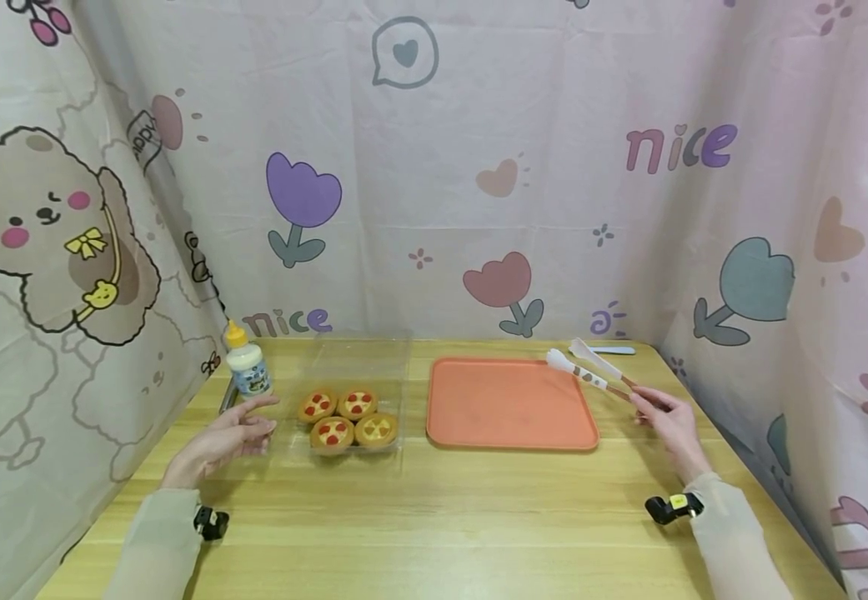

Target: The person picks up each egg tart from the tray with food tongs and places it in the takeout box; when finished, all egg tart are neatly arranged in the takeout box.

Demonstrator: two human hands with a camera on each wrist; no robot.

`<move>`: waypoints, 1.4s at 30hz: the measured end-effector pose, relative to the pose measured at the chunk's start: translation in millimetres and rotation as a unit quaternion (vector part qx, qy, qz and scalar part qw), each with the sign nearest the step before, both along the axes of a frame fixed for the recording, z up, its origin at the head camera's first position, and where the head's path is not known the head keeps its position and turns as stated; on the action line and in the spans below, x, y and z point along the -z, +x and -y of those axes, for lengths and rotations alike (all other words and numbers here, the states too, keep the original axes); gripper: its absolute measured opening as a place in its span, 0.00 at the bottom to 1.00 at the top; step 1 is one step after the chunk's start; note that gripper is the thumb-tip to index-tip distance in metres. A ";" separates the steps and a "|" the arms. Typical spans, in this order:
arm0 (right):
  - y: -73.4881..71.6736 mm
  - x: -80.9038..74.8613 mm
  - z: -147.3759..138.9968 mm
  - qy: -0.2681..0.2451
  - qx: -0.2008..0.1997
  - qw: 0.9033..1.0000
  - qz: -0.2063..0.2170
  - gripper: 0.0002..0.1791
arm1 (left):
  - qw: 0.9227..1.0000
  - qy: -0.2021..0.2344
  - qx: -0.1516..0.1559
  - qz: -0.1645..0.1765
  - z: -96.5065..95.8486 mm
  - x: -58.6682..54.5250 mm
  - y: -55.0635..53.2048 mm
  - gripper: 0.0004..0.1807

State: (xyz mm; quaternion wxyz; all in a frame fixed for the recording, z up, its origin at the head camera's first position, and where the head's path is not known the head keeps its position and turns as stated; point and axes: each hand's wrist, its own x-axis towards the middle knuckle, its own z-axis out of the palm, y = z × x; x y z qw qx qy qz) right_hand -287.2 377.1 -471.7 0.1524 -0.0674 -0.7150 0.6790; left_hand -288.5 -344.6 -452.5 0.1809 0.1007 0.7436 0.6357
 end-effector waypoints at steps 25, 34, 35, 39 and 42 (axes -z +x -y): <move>8.5 18.5 -22.1 0.072 0.114 0.990 0.040 0.11 | 1.000 0.012 0.004 -0.002 0.3 3.4 1.5 0.37; 15.0 17.1 -20.4 0.102 0.078 0.987 0.095 0.32 | 1.000 0.007 0.001 -0.006 -0.6 2.1 -0.1 0.36; 15.5 17.2 -21.2 0.131 0.072 0.984 0.101 0.33 | 1.000 0.008 0.002 -0.006 -0.7 2.1 -0.2 0.36; 16.0 17.2 -26.4 0.227 0.038 0.968 0.105 0.35 | 1.000 0.009 0.003 -0.004 -0.4 2.5 -0.5 0.37; 15.6 17.1 -31.7 0.274 0.001 0.957 0.097 0.35 | 1.000 0.006 0.000 -0.001 -0.1 2.3 -0.8 0.38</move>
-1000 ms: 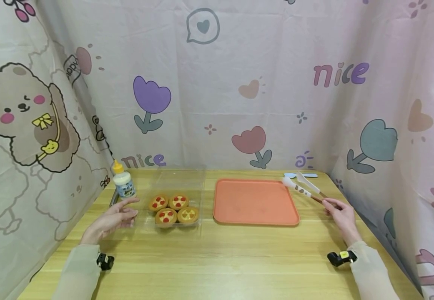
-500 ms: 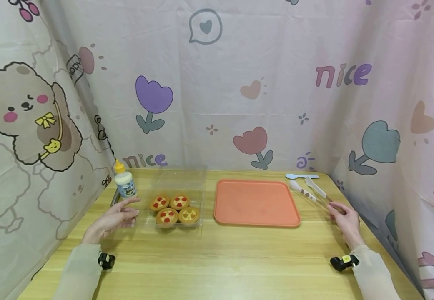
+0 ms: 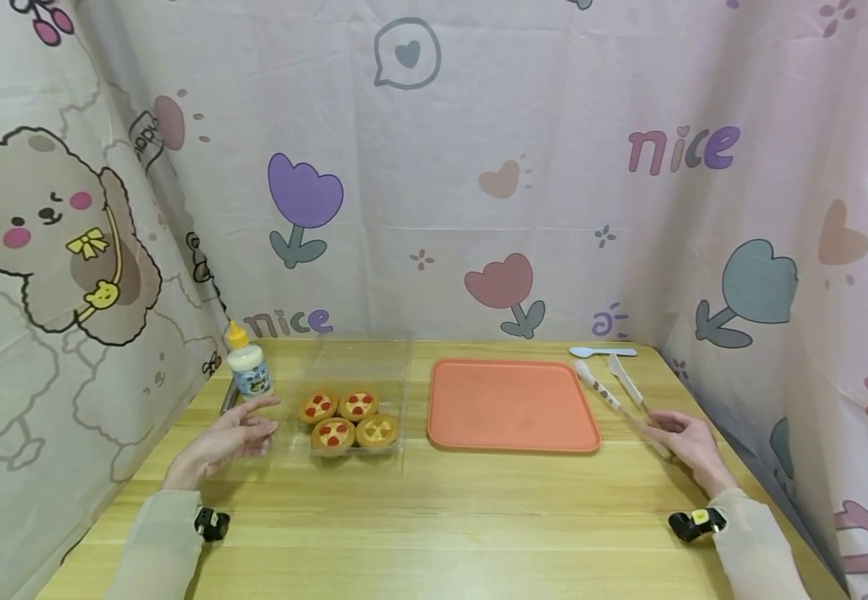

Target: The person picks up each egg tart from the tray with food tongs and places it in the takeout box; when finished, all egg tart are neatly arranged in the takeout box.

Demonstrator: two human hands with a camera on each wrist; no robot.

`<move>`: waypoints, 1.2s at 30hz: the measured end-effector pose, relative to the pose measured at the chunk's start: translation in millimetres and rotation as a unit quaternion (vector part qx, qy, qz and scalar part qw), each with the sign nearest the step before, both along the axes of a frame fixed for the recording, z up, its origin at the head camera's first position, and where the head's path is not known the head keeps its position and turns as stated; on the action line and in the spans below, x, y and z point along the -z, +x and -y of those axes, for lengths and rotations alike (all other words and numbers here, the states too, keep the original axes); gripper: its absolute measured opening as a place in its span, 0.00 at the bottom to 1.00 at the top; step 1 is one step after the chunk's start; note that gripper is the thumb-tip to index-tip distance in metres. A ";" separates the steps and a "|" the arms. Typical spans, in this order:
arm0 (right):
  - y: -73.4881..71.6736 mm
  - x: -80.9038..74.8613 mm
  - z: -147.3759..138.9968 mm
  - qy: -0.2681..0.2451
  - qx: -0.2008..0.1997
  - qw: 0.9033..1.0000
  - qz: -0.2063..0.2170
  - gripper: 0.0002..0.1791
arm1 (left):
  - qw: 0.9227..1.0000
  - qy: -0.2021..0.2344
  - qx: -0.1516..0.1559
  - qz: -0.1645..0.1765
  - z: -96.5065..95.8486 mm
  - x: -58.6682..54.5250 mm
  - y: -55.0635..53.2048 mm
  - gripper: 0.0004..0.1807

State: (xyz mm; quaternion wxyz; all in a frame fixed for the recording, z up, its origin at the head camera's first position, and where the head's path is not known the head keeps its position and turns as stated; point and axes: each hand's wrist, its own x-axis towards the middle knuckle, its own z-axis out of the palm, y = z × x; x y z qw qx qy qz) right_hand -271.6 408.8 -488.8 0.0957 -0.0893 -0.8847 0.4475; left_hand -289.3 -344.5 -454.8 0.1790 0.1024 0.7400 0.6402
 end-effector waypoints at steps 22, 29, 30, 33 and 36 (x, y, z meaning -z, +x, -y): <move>-1.6 2.7 -5.4 0.047 -0.024 0.998 0.045 0.39 | 1.000 -0.022 -0.013 -0.003 -0.9 -0.5 0.9 0.41; -0.6 3.6 -4.0 0.047 -0.005 0.998 0.051 0.41 | 1.000 -0.021 -0.012 -0.002 -1.3 -0.6 0.8 0.41; -0.4 3.3 -4.2 0.048 -0.004 0.997 0.052 0.41 | 1.000 -0.021 -0.011 -0.002 -1.1 -0.5 0.8 0.41; 0.4 3.0 -4.7 0.048 -0.005 0.998 0.049 0.41 | 1.000 -0.023 -0.008 -0.004 -0.8 -0.5 1.0 0.40; 0.4 3.3 -4.6 0.036 -0.011 0.998 0.040 0.40 | 1.000 -0.025 -0.006 -0.007 -0.6 -0.7 1.4 0.40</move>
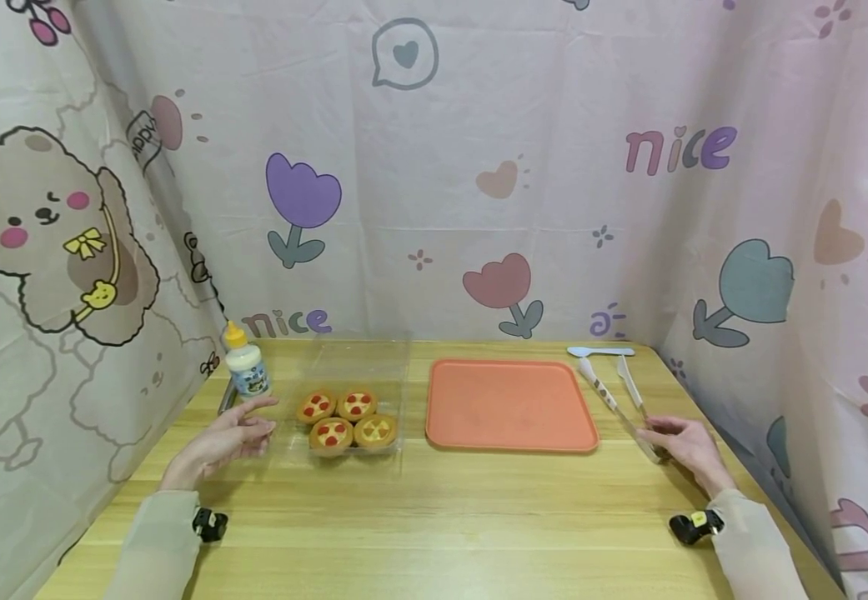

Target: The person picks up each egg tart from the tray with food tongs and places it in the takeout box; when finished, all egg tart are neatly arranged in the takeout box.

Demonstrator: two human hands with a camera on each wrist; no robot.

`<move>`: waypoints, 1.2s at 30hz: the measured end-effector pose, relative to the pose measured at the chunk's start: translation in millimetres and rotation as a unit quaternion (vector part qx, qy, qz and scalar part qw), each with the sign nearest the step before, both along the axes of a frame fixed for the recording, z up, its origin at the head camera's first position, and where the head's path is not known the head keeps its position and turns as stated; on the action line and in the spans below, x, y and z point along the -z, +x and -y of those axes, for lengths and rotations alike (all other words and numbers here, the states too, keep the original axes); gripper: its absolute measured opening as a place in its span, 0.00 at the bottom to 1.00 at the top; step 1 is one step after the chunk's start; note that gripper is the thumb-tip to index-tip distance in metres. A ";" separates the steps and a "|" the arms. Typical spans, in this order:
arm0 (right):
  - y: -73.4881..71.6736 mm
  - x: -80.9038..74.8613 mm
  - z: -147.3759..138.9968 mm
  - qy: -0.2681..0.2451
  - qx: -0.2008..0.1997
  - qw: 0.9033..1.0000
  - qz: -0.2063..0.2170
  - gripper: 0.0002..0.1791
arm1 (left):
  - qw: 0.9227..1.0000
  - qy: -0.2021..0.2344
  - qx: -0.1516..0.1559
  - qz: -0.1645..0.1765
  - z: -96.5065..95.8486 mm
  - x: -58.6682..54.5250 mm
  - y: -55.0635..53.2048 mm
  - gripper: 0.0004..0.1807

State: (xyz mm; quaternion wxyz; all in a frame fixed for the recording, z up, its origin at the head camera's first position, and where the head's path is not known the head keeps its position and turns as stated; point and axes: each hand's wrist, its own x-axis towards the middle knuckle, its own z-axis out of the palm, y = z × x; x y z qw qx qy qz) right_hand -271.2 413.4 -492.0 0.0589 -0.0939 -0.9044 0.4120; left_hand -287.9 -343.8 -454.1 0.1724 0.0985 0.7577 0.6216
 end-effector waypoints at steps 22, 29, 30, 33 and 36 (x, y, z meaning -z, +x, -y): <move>-6.5 -9.7 13.1 -0.045 -0.032 0.997 -0.051 0.31 | 1.000 -0.007 0.004 -0.005 0.0 -2.7 -0.1 0.39; -18.3 -19.9 42.9 -0.088 -0.089 0.992 -0.029 0.30 | 0.999 -0.031 -0.016 0.001 -3.8 -6.4 -1.8 0.39; -20.6 -20.5 48.1 -0.088 -0.103 0.991 -0.025 0.29 | 0.999 -0.035 -0.020 -0.001 -4.1 -7.3 -1.8 0.39; -27.3 -21.5 64.3 -0.096 -0.139 0.986 -0.009 0.29 | 0.998 -0.048 -0.028 -0.007 -5.3 -9.4 -2.4 0.39; -33.6 -23.2 81.3 -0.114 -0.170 0.979 0.005 0.29 | 0.997 -0.060 -0.036 -0.021 -7.7 -12.0 -3.8 0.39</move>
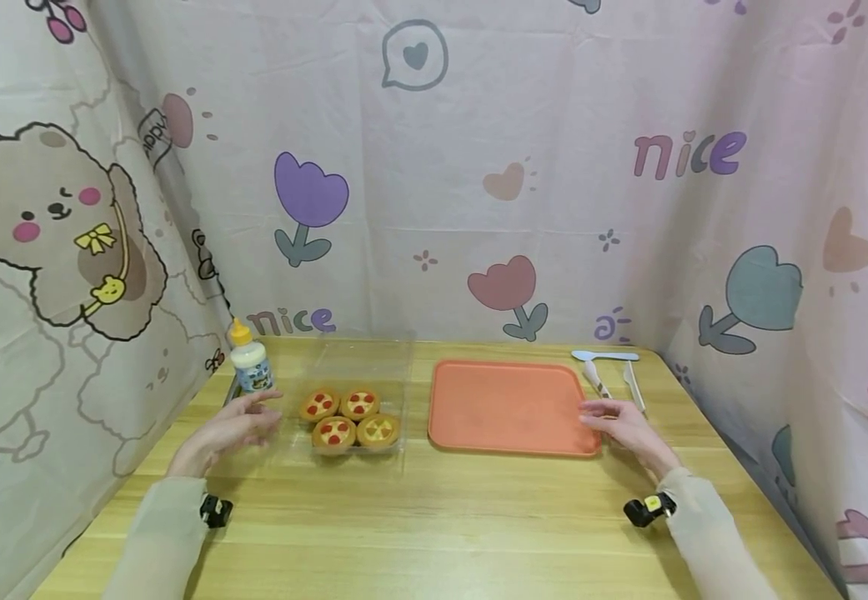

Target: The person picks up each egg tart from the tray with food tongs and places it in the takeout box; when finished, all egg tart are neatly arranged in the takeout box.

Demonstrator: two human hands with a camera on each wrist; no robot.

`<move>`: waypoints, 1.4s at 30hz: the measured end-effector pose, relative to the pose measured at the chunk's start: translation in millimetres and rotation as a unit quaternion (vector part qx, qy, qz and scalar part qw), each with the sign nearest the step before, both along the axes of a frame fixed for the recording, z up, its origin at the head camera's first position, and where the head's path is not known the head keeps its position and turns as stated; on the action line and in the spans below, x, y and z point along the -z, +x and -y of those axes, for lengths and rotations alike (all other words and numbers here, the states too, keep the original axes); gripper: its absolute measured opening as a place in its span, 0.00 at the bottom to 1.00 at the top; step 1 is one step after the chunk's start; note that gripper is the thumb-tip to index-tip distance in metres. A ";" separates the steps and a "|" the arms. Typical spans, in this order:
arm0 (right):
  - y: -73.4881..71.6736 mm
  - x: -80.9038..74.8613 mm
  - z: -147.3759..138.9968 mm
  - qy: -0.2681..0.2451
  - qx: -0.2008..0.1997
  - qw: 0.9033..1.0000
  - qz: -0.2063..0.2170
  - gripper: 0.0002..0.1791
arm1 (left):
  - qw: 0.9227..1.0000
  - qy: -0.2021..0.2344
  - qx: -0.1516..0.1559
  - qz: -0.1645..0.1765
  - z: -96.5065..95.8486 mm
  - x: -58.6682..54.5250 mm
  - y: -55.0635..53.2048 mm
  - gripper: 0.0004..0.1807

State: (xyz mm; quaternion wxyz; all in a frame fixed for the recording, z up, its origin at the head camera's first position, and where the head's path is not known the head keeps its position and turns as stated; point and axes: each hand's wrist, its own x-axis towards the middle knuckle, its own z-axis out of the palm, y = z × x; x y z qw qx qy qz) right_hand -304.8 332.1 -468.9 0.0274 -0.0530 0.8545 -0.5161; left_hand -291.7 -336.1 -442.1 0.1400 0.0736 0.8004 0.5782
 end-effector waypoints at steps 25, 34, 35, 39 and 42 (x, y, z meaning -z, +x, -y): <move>-49.3 -16.5 156.1 -0.040 -0.194 0.979 0.041 0.25 | 0.976 -0.125 -0.108 -0.142 -24.1 -13.9 -43.7 0.22; -65.2 -19.0 214.4 -0.057 -0.192 0.980 0.017 0.21 | 0.977 -0.137 -0.082 -0.142 -26.3 -13.2 -56.9 0.24; -66.9 -19.0 220.5 -0.065 -0.194 0.979 0.014 0.22 | 0.978 -0.137 -0.075 -0.140 -25.7 -12.7 -58.0 0.25; -71.7 -17.0 240.3 -0.089 -0.206 0.974 0.017 0.23 | 0.984 -0.126 -0.046 -0.113 -24.0 -11.0 -61.4 0.28; -72.2 -16.4 250.8 -0.097 -0.209 0.973 0.020 0.24 | 0.989 -0.106 -0.033 -0.099 -23.5 -10.1 -64.2 0.30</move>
